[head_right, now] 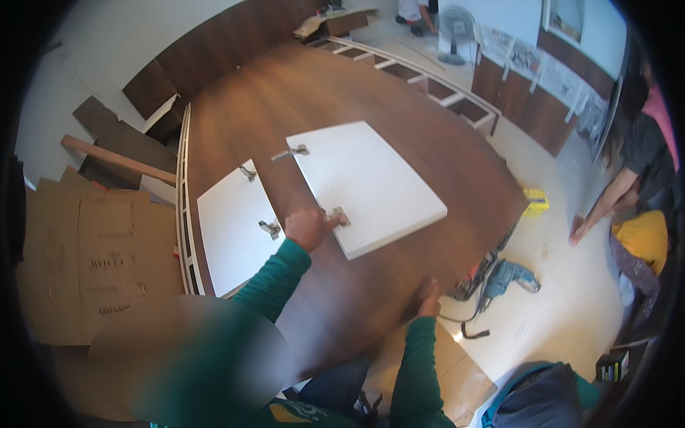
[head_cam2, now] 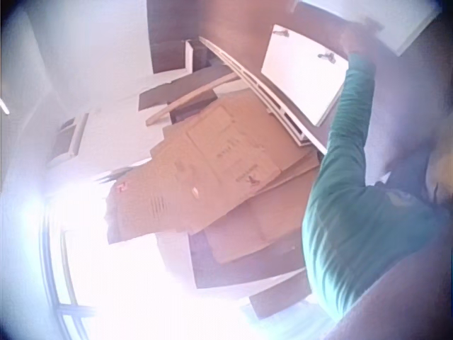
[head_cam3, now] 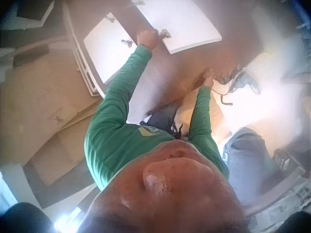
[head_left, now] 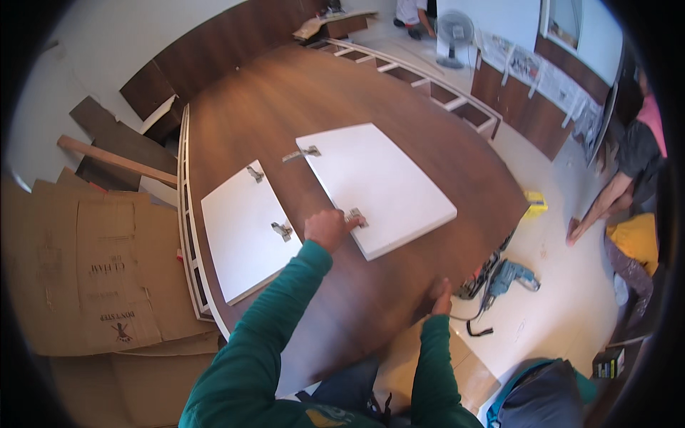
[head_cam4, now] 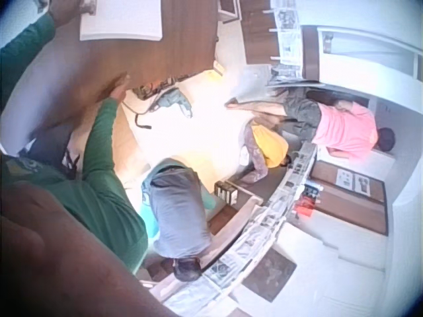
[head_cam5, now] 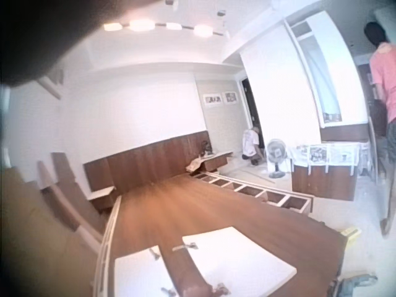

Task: The person uses a utility knife to cut a piece of laminate flooring along a straight edge. They then handle white cabinet doors, attaching metal hinges to them.

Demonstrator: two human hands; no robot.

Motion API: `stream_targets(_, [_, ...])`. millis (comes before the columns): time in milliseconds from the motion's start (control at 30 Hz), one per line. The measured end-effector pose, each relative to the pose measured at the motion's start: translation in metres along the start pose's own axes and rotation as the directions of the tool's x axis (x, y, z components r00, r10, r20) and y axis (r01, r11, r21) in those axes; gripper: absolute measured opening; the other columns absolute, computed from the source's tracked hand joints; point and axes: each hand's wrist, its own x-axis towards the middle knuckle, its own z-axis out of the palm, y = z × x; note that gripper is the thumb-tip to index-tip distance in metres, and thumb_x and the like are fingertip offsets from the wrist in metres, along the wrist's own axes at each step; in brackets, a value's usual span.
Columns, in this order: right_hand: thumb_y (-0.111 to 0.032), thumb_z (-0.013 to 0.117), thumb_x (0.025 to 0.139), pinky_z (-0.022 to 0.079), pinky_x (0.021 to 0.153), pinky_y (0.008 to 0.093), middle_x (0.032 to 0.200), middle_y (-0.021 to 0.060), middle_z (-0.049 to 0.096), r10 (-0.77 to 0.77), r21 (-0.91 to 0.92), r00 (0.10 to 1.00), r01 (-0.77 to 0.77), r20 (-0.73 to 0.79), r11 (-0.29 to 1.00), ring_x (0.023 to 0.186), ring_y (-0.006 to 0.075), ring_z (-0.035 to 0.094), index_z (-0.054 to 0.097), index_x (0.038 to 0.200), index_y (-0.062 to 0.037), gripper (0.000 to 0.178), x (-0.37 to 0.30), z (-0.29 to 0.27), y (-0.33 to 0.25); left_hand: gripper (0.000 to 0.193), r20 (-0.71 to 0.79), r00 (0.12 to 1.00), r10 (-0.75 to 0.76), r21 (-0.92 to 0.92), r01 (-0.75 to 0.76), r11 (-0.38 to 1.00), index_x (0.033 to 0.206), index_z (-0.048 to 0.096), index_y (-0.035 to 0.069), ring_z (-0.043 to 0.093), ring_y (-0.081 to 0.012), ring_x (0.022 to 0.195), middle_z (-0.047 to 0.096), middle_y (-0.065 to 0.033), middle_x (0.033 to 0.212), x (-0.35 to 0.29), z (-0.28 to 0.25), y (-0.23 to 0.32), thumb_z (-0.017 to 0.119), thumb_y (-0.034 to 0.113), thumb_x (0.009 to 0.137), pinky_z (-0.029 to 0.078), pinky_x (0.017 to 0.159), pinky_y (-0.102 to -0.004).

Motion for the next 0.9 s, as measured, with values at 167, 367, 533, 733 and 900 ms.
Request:
stream_targets(167, [-0.066,0.074,0.094,0.049,0.114,0.0534,0.148,0.0281,0.061,-0.305,0.343,0.939,0.238,0.157,0.909,0.133,0.0422,0.063,0.042,0.162,0.0047,0.103,-0.048,0.021,-0.060,0.076,-0.046,0.999,0.023,-0.057,-0.025,0.998,0.081,0.079,0.004,0.076,-0.0380,0.071,0.075,-0.0182,0.076,-0.011,-0.013,-0.027,0.061,0.077,0.095,0.059,0.063,-0.0521])
stream_targets(367, [-0.040,0.073,0.102,0.046,0.120,0.0620,0.158,0.0259,0.049,-0.127,0.598,0.609,-0.680,0.783,0.424,0.146,0.0435,0.051,0.031,0.162,0.0014,0.083,-0.083,0.124,-0.130,0.072,-0.056,0.997,0.057,-0.130,-0.063,0.989,0.086,0.082,0.006,0.077,-0.0380,0.076,0.077,-0.0183,0.081,-0.016,-0.021,-0.019,0.062,0.075,0.095,0.060,0.068,-0.0516])
stream_targets(533, [-0.022,0.072,0.095,0.046,0.121,0.0600,0.155,0.0225,0.053,-0.201,0.689,0.779,-0.363,0.594,0.628,0.144,0.0430,0.053,0.038,0.158,0.0016,0.076,-0.078,0.174,-0.151,0.071,-0.086,0.993,0.080,-0.186,-0.095,0.978,0.086,0.082,0.005,0.078,-0.0372,0.076,0.077,-0.0185,0.081,-0.030,-0.043,-0.024,0.063,0.073,0.096,0.060,0.068,-0.0514])
stream_targets(733, [-0.007,0.068,0.089,0.047,0.120,0.0542,0.147,0.0201,0.059,-0.265,0.759,0.828,-0.262,0.494,0.597,0.136,0.0396,0.059,0.048,0.151,0.0018,0.066,-0.159,0.120,-0.186,0.072,-0.190,0.973,0.130,-0.265,-0.178,0.948,0.080,0.079,0.004,0.075,-0.0370,0.067,0.074,-0.0179,0.073,-0.085,-0.089,-0.028,0.064,0.073,0.096,0.058,0.060,-0.0497])
stream_targets(900, [-0.009,0.068,0.089,0.054,0.110,0.0493,0.133,0.0206,0.066,-0.456,0.737,0.831,0.084,0.319,0.670,0.122,0.0366,0.067,0.055,0.141,0.0061,0.055,-0.225,0.015,-0.210,0.069,-0.292,0.926,0.239,-0.384,-0.342,0.858,0.075,0.074,0.006,0.075,-0.0349,0.064,0.073,-0.0157,0.069,-0.177,-0.121,0.004,0.062,0.070,0.099,0.058,0.057,-0.0473])
